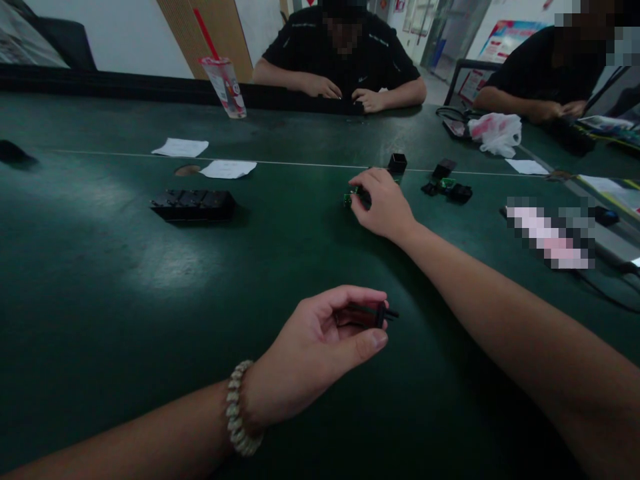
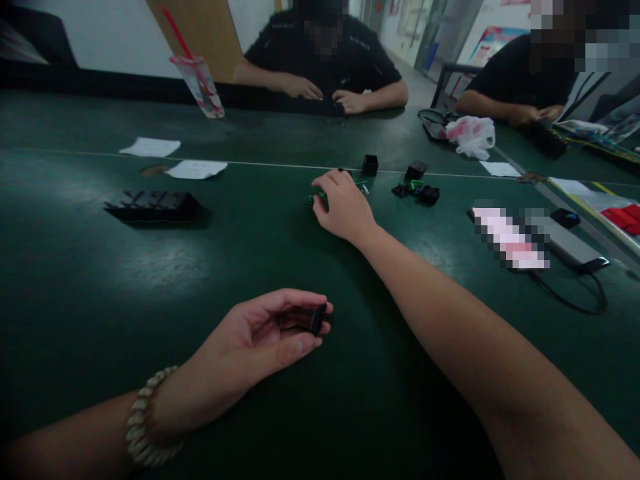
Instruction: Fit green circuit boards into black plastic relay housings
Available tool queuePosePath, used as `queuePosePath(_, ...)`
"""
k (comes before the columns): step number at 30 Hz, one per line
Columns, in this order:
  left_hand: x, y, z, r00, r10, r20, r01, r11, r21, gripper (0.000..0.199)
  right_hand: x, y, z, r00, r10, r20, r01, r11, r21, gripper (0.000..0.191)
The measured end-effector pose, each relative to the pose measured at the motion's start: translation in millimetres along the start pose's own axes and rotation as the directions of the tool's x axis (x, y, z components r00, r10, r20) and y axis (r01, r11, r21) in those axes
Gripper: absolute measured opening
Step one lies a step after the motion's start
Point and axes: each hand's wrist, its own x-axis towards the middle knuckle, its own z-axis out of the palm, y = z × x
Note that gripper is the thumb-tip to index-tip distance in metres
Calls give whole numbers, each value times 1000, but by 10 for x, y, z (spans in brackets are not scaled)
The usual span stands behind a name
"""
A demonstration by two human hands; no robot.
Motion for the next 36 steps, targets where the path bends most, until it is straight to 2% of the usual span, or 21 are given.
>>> queuePosePath(3, 2, -12, -7, 1000, 6, 15, -6, 1000, 6, 37, -7, -68, 36, 988, -63, 143, 62, 998, 12, 31)
queuePosePath(5, -2, -15, -7, 1000, 5, 21, -6, 1000, 18, 37, -12, -70, 55, 985, -53, 165, 52, 999, 7, 32)
queuePosePath(13, -17, -7, -4, 1000, 14, 24, -15, 999, 37, 37, -134, -120, 46, 993, 7, 120, -8, 1000, 8, 33)
queuePosePath(22, -27, -12, -10, 999, 28, 30, -30, 998, 56, 38, -255, -224, -1, 995, 86, 48, -90, 992, 85, 27)
queuePosePath(29, -7, -27, -17, 999, 34, 30, -35, 998, 51, 38, -206, -113, -38, 979, 193, -61, -178, 964, 200, 16)
queuePosePath(36, -1, -21, 4, 999, 54, 2, -54, 998, 27, 37, -419, -220, -103, 970, 228, -79, -184, 911, 368, 26)
